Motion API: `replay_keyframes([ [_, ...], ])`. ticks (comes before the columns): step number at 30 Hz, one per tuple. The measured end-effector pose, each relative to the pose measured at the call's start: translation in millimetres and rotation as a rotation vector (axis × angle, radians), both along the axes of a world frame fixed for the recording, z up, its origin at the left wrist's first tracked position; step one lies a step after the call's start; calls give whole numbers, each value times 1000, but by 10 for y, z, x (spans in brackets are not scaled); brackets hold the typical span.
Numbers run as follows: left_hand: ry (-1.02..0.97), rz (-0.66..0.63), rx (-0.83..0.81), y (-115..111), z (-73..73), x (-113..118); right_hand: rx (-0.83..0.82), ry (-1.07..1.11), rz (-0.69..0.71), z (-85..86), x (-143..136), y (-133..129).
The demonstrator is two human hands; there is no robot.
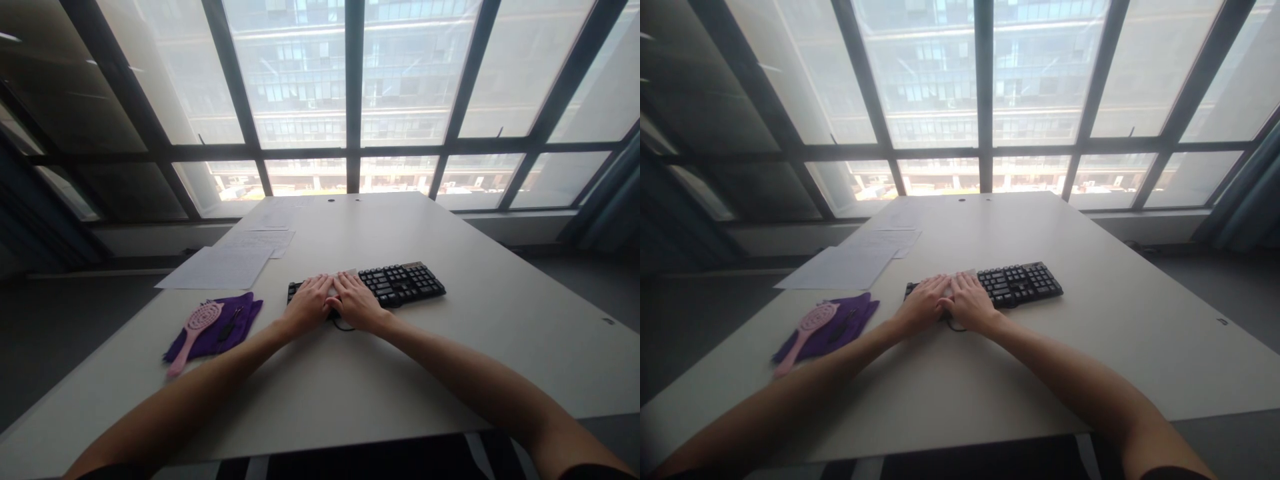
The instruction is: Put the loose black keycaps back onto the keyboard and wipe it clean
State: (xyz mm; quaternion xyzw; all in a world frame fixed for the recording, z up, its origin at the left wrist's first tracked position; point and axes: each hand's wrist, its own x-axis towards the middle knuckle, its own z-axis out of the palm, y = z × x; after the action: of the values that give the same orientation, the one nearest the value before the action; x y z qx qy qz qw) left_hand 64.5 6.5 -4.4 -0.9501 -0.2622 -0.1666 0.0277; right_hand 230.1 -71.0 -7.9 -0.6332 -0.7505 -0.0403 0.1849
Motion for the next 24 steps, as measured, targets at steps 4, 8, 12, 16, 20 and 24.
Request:
replay_keyframes([
  [4,20,-6,-10,-6,1,-16,-10,-10,-3,40,-5,-13],
  [8,13,-32,-33,-9,-8,-40,-22,-16,4,96,-4,-30],
  [12,0,-52,-39,-20,16,-43,-3,-11,19,113,13,-14],
  [16,3,-76,-35,-51,66,-28,14,-2,38,110,35,10],
  [20,-19,-88,-20,-65,72,-21,26,-14,42,119,35,6],
  [24,-17,-79,-2,-64,34,-23,20,-51,26,146,9,-27],
])
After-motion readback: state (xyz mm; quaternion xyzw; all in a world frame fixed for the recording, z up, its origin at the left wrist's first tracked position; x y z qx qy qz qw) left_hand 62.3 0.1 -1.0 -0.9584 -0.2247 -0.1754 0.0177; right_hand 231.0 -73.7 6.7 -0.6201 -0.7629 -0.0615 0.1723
